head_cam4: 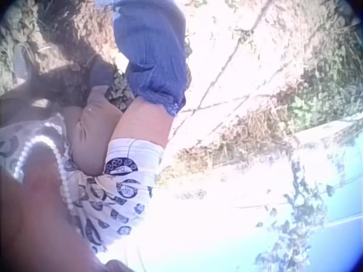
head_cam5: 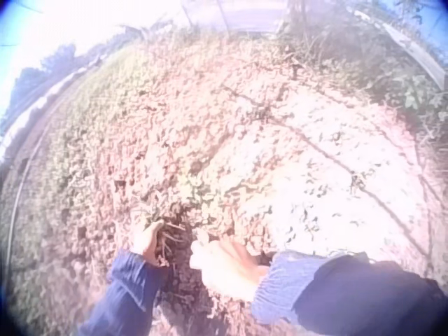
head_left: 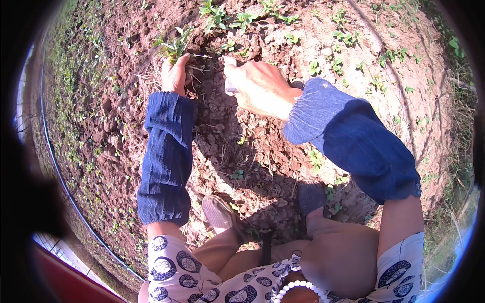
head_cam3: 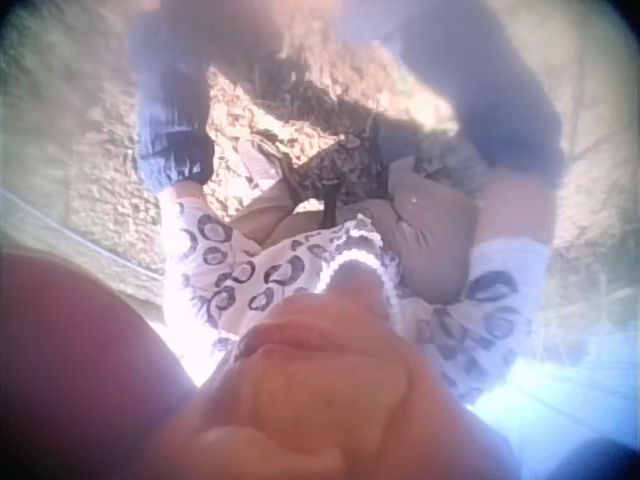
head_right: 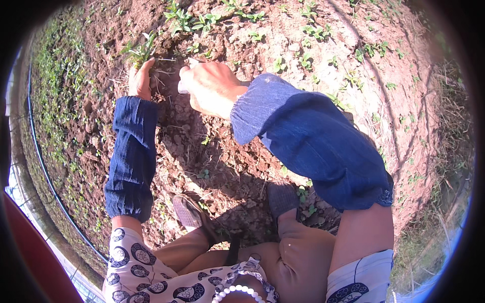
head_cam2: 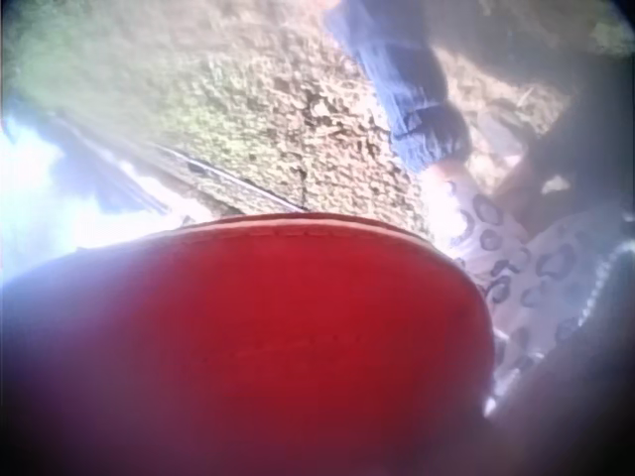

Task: The person uses a hand trowel to dig out and remove weeds from the soil in an agricultural field by hand.

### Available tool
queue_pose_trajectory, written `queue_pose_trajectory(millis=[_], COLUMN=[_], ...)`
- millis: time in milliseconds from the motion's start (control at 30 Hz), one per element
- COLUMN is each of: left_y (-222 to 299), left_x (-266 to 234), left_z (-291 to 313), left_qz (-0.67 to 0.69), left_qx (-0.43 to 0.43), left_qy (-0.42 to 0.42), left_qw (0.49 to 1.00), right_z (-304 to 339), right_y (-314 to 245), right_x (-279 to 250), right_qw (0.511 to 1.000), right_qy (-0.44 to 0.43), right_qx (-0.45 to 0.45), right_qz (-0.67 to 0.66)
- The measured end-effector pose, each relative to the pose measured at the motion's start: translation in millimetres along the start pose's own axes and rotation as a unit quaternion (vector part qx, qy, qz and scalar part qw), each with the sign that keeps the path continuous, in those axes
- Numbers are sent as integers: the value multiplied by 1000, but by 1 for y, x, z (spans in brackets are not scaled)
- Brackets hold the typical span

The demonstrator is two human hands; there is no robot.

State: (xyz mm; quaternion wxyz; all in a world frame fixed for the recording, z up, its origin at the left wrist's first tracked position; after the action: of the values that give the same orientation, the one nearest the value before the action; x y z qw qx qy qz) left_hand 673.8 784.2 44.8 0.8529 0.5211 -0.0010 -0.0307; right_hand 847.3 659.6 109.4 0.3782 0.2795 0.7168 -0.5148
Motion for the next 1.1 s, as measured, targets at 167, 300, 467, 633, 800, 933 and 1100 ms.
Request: queue_pose_trajectory(millis=[167, 300, 467, 633, 800, 933, 1100], left_y=[8, -1, -7, -10, -9, -14, -28], left_x=[-12, 30, 53, 45, 54, 43, 8], left_z=[-19, -28, -28, -31, -20, -20, -22], left_qz=[-425, -561, -588, -555, -536, -437, 11], left_qx=[256, 199, 218, 212, 226, 217, 229], left_qy=[-96, -84, -79, -78, -64, -41, -6], left_qw=[863, 799, 775, 800, 811, 872, 973], right_z=[5, -7, -55, -70, -66, -26, 18], right_y=[-22, -11, 34, 25, 35, 33, 20], right_x=[-55, -70, -75, -62, -43, -34, -38], right_qw=[998, 996, 951, 925, 930, 965, 969], right_qy=[-55, -77, -218, -207, -209, -111, -62], right_qx=[22, 34, 205, 300, 280, 191, 144], right_qz=[0, 13, -71, -111, -115, -141, -191])
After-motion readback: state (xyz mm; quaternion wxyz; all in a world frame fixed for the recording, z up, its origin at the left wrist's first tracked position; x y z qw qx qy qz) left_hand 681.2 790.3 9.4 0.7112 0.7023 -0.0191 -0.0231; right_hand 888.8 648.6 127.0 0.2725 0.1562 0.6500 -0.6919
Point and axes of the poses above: each hand's wrist, its own z-axis away from the middle knuckle, its own x-axis out of the palm, y = z × x, the point moved 2 cm from there along -z, towards the middle knuckle, and after that the axes turned 1 degree about -x, right-handed, at the moved point
